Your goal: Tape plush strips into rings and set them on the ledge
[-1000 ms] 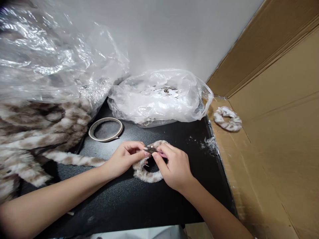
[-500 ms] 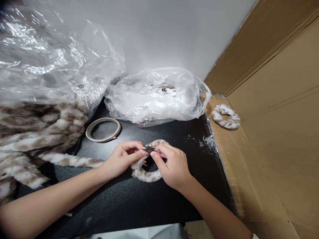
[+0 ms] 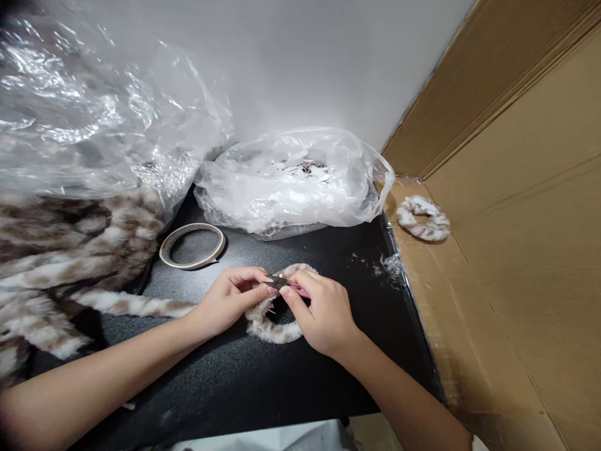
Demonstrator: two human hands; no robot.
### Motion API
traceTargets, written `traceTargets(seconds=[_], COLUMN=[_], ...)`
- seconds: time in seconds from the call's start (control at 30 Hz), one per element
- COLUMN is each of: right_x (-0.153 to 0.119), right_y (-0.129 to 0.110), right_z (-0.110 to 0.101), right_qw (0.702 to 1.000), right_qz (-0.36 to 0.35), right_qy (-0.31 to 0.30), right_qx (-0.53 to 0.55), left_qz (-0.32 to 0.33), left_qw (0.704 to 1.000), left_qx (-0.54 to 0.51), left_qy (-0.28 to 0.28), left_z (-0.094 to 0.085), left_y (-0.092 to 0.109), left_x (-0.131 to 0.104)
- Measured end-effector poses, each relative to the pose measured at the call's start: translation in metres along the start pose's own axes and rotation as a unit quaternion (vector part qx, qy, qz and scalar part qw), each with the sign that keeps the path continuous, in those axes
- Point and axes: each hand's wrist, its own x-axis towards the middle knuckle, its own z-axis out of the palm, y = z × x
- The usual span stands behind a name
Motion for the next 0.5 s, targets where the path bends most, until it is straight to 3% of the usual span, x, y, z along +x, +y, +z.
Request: traceTargets(seconds=[0.5], right_x=[-0.0003], right_y=[-0.0004], right_z=[0.0039], right_qw=[1.0], right_qz=[-0.013], right_qy=[-0.001], right_qx=[-0.021], left_qz=[0.007], left_qw=[1.0], left_qx=[0.002], left_qy=[0.0], left_z=[0.0005], left_y=[-0.0006], left_x=[0.0004])
